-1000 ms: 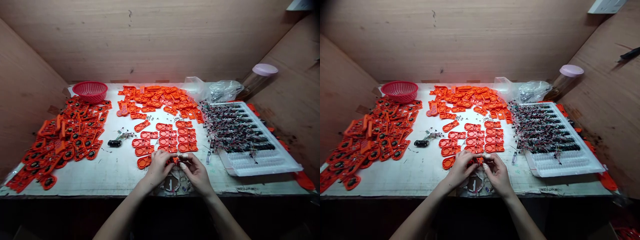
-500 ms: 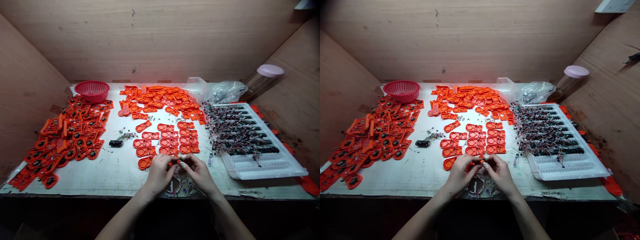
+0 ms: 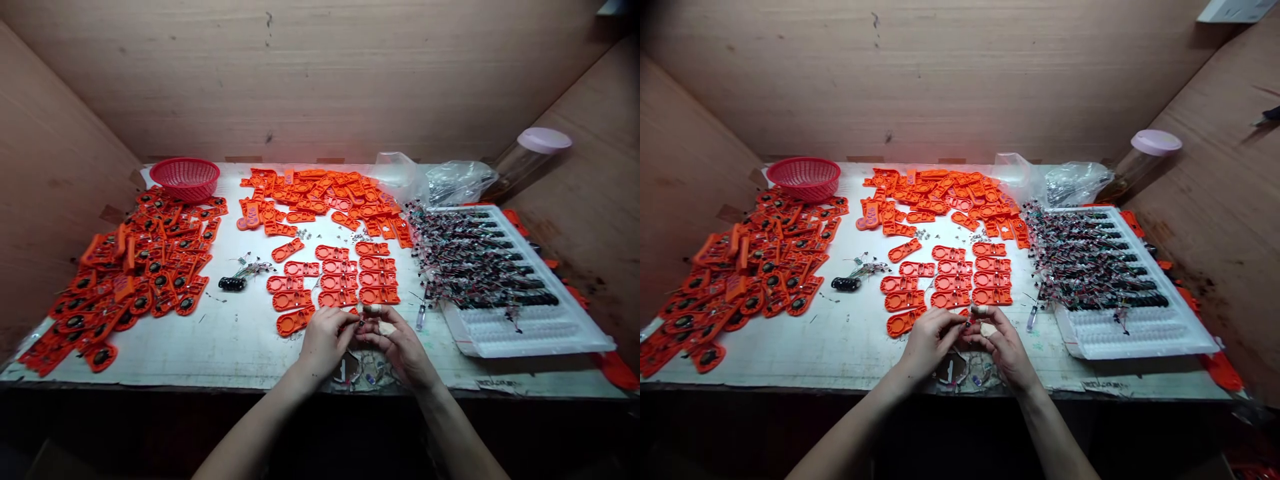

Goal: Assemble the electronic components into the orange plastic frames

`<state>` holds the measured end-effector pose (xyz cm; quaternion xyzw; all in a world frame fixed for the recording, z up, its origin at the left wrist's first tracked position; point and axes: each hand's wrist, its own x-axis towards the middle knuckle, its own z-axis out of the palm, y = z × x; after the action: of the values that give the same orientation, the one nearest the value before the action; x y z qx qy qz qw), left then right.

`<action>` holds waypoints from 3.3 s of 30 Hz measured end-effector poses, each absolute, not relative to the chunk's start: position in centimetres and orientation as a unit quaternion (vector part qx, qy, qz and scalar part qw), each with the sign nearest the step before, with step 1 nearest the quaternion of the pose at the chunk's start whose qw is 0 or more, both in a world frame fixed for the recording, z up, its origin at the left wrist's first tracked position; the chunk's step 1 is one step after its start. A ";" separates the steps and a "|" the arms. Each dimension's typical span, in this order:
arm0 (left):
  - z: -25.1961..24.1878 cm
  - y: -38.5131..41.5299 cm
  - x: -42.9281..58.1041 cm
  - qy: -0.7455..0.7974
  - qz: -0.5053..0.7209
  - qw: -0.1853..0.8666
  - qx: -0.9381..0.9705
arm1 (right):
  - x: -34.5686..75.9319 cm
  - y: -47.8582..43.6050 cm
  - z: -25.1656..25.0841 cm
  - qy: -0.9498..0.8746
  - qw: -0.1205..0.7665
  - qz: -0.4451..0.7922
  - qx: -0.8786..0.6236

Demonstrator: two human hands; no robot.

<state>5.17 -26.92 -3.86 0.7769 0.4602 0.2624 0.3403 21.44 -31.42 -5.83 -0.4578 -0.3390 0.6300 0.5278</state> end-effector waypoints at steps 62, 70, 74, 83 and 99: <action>-4.4 -28.0 5.8 0.481 0.238 0.285 0.794 | 23.0 -31.1 -5.2 -0.700 0.341 0.310 -0.546; -3.1 -25.6 5.5 0.416 0.125 0.239 0.868 | 23.3 -31.2 -5.6 -0.711 0.316 0.301 -0.551; -3.4 -25.5 5.4 0.388 0.087 0.183 0.899 | 22.9 -30.9 -5.7 -0.715 0.315 0.306 -0.544; -4.4 -25.2 6.1 0.345 0.082 0.098 0.930 | 23.2 -31.0 -5.8 -0.740 0.339 0.244 -0.527; -7.1 -32.1 4.2 0.445 0.315 0.170 0.821 | 22.8 -30.4 -4.6 -0.758 0.241 0.252 -0.551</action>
<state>4.16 -32.05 -7.08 0.8209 0.4455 0.3146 0.1696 22.83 -30.38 -4.63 -0.5514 -0.7578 0.2522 0.2410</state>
